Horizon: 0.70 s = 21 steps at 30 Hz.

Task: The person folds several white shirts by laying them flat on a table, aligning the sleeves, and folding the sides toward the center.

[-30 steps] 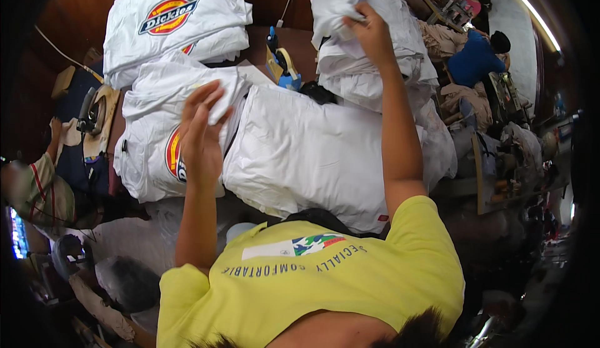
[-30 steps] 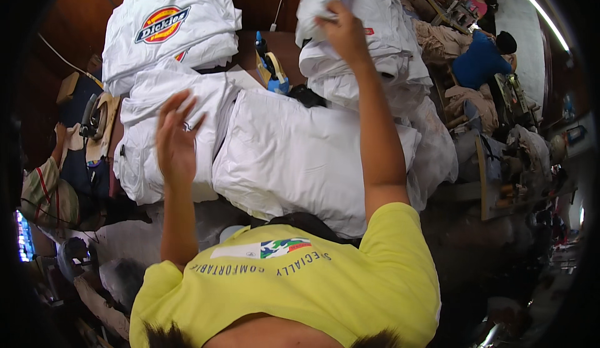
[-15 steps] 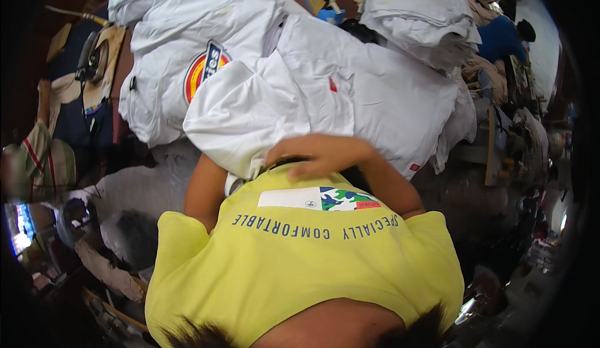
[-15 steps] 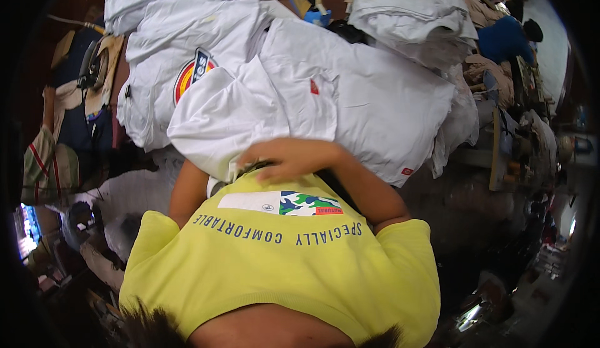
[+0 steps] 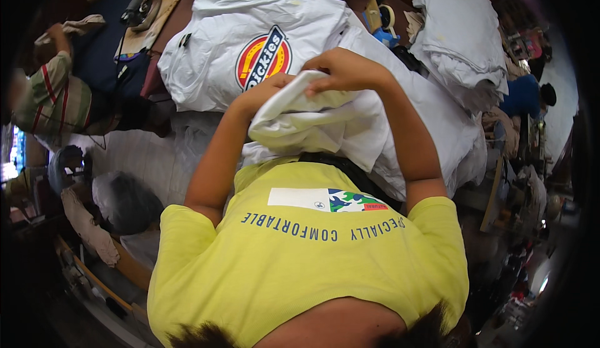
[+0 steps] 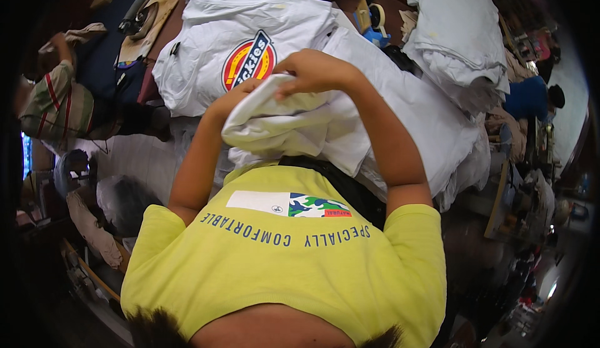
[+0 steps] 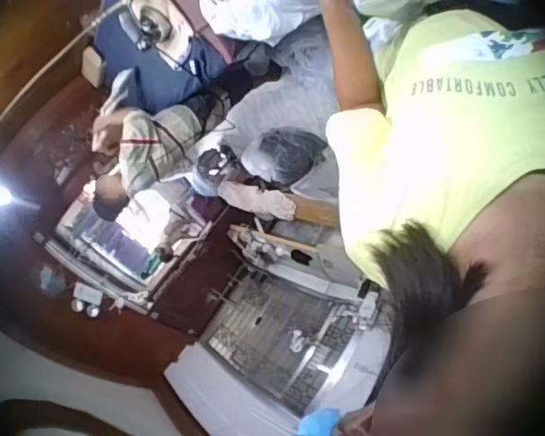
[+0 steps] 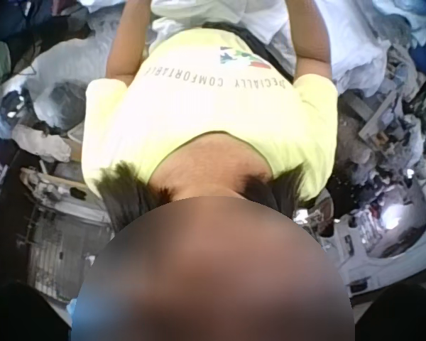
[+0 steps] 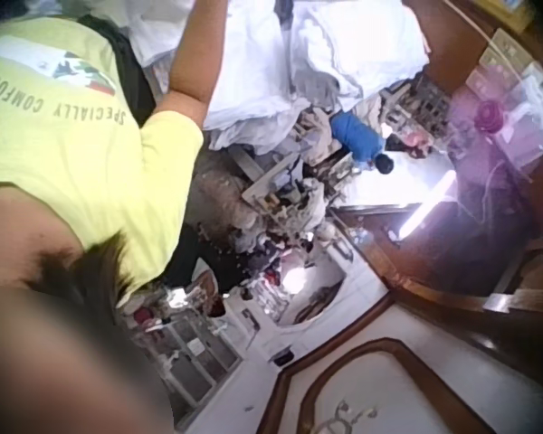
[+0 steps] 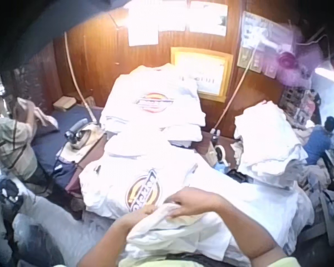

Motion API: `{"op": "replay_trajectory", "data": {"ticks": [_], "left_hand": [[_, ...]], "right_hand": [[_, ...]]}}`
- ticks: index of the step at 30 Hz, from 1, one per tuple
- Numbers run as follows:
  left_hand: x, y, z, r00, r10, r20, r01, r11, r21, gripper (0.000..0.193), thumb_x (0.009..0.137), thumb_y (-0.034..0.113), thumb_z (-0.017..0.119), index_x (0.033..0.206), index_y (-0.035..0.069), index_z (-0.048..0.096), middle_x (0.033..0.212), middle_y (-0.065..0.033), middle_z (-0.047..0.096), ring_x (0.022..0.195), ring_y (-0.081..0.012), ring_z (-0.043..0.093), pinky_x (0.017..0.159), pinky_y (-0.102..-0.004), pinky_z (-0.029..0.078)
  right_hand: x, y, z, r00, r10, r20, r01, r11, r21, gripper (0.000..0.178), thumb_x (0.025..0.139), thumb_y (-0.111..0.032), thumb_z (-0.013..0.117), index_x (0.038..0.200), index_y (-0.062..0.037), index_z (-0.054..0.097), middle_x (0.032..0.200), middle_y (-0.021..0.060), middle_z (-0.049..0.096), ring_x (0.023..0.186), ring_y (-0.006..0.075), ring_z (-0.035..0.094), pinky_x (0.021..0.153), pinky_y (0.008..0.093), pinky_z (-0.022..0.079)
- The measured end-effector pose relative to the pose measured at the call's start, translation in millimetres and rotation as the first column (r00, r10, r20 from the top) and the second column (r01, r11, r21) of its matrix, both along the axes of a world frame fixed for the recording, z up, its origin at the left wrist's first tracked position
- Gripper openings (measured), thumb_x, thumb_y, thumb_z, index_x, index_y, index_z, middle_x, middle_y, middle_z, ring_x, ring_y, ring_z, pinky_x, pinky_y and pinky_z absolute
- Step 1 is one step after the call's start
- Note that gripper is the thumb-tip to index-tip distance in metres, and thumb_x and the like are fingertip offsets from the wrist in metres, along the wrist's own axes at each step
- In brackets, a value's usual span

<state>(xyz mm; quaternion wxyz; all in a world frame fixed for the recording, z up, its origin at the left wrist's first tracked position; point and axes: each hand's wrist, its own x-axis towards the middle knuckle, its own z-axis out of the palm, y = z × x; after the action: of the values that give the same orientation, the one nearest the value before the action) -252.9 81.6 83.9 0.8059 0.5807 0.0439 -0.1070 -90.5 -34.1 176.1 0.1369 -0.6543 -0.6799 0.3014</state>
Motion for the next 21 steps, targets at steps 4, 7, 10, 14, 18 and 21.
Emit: {"op": "replay_trajectory", "data": {"ticks": [4,7,10,14,18,21], "left_hand": [[-25.2,-12.4,29.7,0.745,0.638,0.197,-0.656,0.645,0.393,0.035,0.081,0.022,0.063,0.108,0.003,0.054,0.094,-0.0035,0.057,0.089,-0.0110,0.053,0.070,-0.0239,0.045],[-31.5,-37.1,66.0,0.385,0.718,0.580,-0.893,0.131,0.430,0.065,0.071,0.026,0.072,0.122,0.003,0.040,0.105,-0.0111,0.051,0.098,-0.0200,0.050,0.080,-0.0310,0.043],[-19.0,-60.0,86.2,0.295,0.602,0.742,-0.931,0.005,0.366,0.094,0.060,0.026,0.079,0.132,0.005,0.022,0.119,-0.0171,0.038,0.108,-0.0277,0.042,0.090,-0.0370,0.037],[-23.3,-29.1,68.2,0.032,0.399,0.916,-0.827,-0.504,0.249,0.087,0.058,0.018,0.074,0.128,0.002,0.026,0.119,-0.0176,0.037,0.110,-0.0351,0.038,0.094,-0.0437,0.031],[-86.5,3.6,44.2,0.170,0.602,0.780,-0.728,-0.457,0.511,0.059,0.063,0.022,0.073,0.113,0.006,0.047,0.100,-0.0152,0.052,0.094,-0.0322,0.052,0.081,-0.0396,0.040],[-130.8,15.8,26.0,0.222,0.766,0.603,-0.716,-0.292,0.635,0.031,0.073,0.017,0.067,0.101,0.006,0.059,0.085,-0.0113,0.064,0.074,-0.0239,0.063,0.066,-0.0302,0.047]], "right_hand": [[12.3,15.9,-5.2,0.970,0.018,0.241,-0.106,0.928,0.357,0.030,0.066,-0.026,0.068,0.083,-0.0017,0.064,0.080,0.0129,0.059,0.074,0.0302,0.056,0.070,0.0386,0.044],[2.1,40.4,18.4,0.947,-0.161,0.279,-0.112,0.648,0.753,0.025,0.065,-0.023,0.069,0.078,-0.0032,0.063,0.081,0.0088,0.058,0.074,0.0280,0.056,0.069,0.0389,0.043],[-48.8,52.1,90.0,0.960,-0.170,0.224,-0.067,0.636,0.769,0.010,0.069,-0.011,0.058,0.068,-0.0016,0.059,0.063,0.0160,0.057,0.059,0.0285,0.057,0.056,0.0359,0.045],[-60.5,60.6,139.8,0.972,-0.024,0.232,-0.223,0.189,0.956,0.013,0.062,-0.011,0.062,0.058,-0.0009,0.055,0.056,0.0169,0.052,0.057,0.0328,0.054,0.057,0.0385,0.044],[-29.0,41.8,159.7,0.979,-0.124,0.162,-0.123,0.277,0.953,0.028,0.067,-0.021,0.073,0.066,0.0012,0.056,0.066,0.0116,0.056,0.063,0.0210,0.054,0.060,0.0314,0.041],[-9.2,33.1,162.3,0.961,-0.137,0.240,-0.137,0.518,0.844,0.028,0.068,-0.020,0.074,0.071,0.0027,0.057,0.070,0.0101,0.059,0.067,0.0173,0.054,0.063,0.0323,0.042]]}}
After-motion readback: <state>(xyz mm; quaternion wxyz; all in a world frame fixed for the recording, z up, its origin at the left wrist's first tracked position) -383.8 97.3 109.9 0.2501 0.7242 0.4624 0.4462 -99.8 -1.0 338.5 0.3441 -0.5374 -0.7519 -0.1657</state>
